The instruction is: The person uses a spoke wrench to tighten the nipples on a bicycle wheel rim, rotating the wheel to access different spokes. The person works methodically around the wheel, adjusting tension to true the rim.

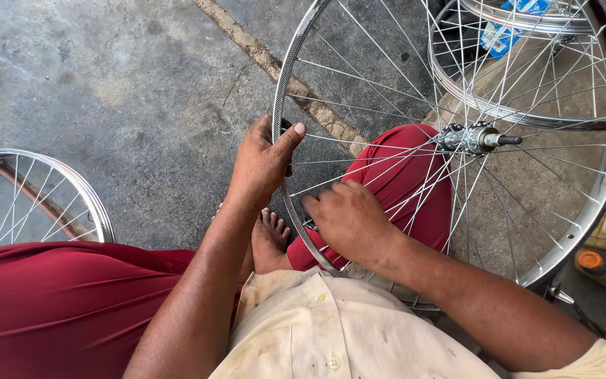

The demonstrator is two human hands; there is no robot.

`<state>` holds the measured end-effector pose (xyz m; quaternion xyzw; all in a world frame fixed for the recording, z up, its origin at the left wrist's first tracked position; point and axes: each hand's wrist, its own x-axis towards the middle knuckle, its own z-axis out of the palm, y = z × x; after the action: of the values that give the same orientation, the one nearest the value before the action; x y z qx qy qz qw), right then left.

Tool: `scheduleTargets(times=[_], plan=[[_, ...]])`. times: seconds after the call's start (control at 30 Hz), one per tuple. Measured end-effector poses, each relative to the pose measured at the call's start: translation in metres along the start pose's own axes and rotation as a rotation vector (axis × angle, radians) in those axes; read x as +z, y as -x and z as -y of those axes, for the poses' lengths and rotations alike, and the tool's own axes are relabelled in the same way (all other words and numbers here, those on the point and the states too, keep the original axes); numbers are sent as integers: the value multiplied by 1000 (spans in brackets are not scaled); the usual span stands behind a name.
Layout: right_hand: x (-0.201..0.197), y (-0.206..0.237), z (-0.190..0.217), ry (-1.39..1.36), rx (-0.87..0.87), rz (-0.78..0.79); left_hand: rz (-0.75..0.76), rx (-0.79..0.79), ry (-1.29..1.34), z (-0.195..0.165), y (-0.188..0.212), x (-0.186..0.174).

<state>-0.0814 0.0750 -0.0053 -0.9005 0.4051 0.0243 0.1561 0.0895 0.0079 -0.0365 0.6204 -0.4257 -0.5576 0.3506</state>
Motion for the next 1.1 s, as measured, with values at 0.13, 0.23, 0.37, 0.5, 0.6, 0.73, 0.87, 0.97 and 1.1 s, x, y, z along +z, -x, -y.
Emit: scheduleTargets(times=[0.13,0.23,0.37,0.5,0.6,0.73,0.87,0.97,1.1], plan=[[-6,1,-7,-215,-67,-36,11,14,-9,-2,0,-1],[-11,16,-12,-330,-149,-143,24,33,-4,-1,0,-3],[-10,31,-11,-275,-168,-179,24,15,-47,0,2,-3],[-9,47,-5,-301,-137,-155,2,52,13,1,3,1],[-10,55,4,-314,-132,-177,-35,28,46,4,6,1],[-18,57,5,-188,-201,-158,-47,-16,2,12,10,-2],[-33,61,-5,-89,-86,-411,-46,30,21,16,13,-1],[-41,60,-11,46,-50,-425,-32,47,18,13,14,2],[-35,37,-2,-138,13,-210,-41,104,23,5,16,-7]])
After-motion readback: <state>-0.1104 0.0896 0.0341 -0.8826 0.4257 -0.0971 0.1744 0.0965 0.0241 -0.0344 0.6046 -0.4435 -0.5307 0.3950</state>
